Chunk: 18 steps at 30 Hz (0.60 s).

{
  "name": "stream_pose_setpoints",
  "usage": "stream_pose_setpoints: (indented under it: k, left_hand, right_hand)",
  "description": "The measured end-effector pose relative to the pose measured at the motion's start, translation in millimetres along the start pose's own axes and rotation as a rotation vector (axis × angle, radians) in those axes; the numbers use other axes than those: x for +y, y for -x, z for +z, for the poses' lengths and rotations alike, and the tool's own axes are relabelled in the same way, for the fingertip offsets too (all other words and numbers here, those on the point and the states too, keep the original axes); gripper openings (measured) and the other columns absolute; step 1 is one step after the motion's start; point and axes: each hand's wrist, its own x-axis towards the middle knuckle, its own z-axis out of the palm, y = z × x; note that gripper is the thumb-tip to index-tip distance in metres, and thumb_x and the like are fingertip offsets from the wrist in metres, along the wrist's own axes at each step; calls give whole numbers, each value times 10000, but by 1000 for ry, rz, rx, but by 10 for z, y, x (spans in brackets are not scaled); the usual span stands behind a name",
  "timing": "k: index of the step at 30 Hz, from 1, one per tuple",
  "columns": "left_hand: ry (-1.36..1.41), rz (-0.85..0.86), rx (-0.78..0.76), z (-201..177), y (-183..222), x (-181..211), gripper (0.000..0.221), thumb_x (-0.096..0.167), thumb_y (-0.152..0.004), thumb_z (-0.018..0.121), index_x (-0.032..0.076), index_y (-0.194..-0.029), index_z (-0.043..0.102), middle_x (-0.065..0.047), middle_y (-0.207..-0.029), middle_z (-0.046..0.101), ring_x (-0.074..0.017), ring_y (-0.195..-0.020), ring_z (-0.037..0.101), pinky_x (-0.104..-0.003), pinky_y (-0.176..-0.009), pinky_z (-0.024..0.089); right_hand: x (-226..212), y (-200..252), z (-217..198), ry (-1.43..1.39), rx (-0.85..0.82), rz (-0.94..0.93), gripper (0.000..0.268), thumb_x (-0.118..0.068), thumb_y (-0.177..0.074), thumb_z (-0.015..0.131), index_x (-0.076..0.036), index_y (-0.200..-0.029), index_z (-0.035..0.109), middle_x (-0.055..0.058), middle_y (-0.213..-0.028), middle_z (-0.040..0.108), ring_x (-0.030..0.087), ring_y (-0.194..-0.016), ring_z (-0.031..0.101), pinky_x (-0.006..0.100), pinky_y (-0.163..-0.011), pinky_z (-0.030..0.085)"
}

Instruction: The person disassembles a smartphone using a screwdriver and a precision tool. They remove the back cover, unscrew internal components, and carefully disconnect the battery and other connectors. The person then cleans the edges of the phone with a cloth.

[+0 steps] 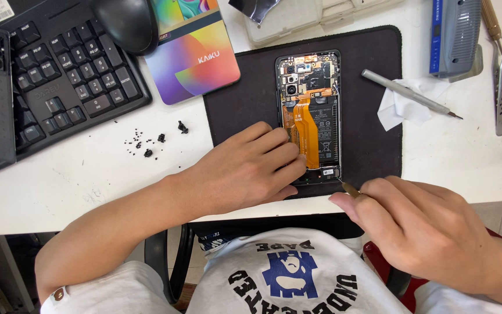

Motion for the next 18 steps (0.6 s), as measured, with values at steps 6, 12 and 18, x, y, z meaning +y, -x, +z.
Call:
stream_pose_setpoints:
  k: [6, 12, 18]
  left_hand:
    - [20, -6, 20, 20, 14, -8, 324, 305, -858, 786, 59, -1034, 668, -49, -1013, 614, -235, -1023, 557, -374, -890, 441]
    - [7, -7, 33, 39, 28, 32, 341, 268, -817, 787, 41, -1040, 665, -63, -1028, 607, -247, -1039, 555, -383, -913, 455]
    - [-3, -3, 46, 59, 23, 62, 333, 235, -781, 784, 29, -1008, 655, -77, -1024, 584, -257, -1034, 549, -381, -949, 476]
  right_hand:
    - [40, -30, -98, -109, -182, 27, 383, -92, -732, 724, 28, -1091, 666, 110, -1023, 634, 216, -831, 702, 307, -632, 589]
    - [-21, 13, -52, -31, -186, 117, 449, -159, -820, 718, 39, -1220, 665, 126, -1051, 619, 215, -819, 667, 345, -642, 568]
    - [34, -47, -109, -88, -278, 55, 539, -49, -715, 666, 42, -1245, 627, 127, -1103, 607, 225, -920, 698, 312, -680, 600]
